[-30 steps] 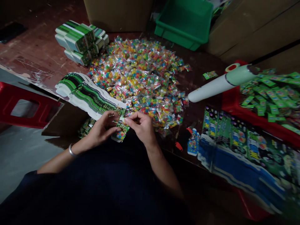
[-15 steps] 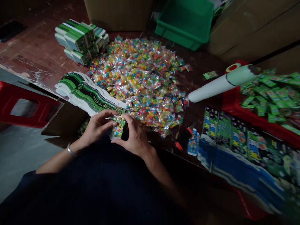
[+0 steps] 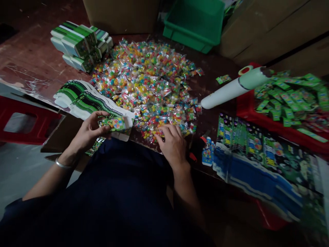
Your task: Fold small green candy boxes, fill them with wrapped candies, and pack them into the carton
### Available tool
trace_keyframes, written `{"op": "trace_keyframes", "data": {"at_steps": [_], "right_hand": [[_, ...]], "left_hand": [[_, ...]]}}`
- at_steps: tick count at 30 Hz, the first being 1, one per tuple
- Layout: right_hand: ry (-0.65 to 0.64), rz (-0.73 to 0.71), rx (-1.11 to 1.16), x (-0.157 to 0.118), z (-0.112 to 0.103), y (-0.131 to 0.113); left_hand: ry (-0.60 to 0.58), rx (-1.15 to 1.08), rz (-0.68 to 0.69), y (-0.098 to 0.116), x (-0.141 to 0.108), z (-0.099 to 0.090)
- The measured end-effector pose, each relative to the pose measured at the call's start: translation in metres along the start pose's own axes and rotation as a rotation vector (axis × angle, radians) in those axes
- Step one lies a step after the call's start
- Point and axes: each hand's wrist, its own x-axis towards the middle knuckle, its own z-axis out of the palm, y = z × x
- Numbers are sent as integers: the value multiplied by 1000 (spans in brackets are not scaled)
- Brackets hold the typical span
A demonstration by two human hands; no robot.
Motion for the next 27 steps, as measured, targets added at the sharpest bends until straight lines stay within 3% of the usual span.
{"op": "trace_keyframes", "data": {"at_steps": [4,7,14,19,23,27], "right_hand": [[-86,-43,-85,-1,9,10],[-43,-15,6,4,11,10],[306,305,509,20,-8,-8],[502,320,623,26,0,-43],[437,142,587,28,9,-53],[237,7,615,31,-2,-47]], "left_hand": [[-75,-48,-16,-3,2,7],[-149,-2,-2,-7,4,14],[-205,277,44,-15,1,35],[-329,299,3,-17,-3,57],[-359,33,-56,-17,-2,60],[-320,-52,-80,-18,-1,54]]}}
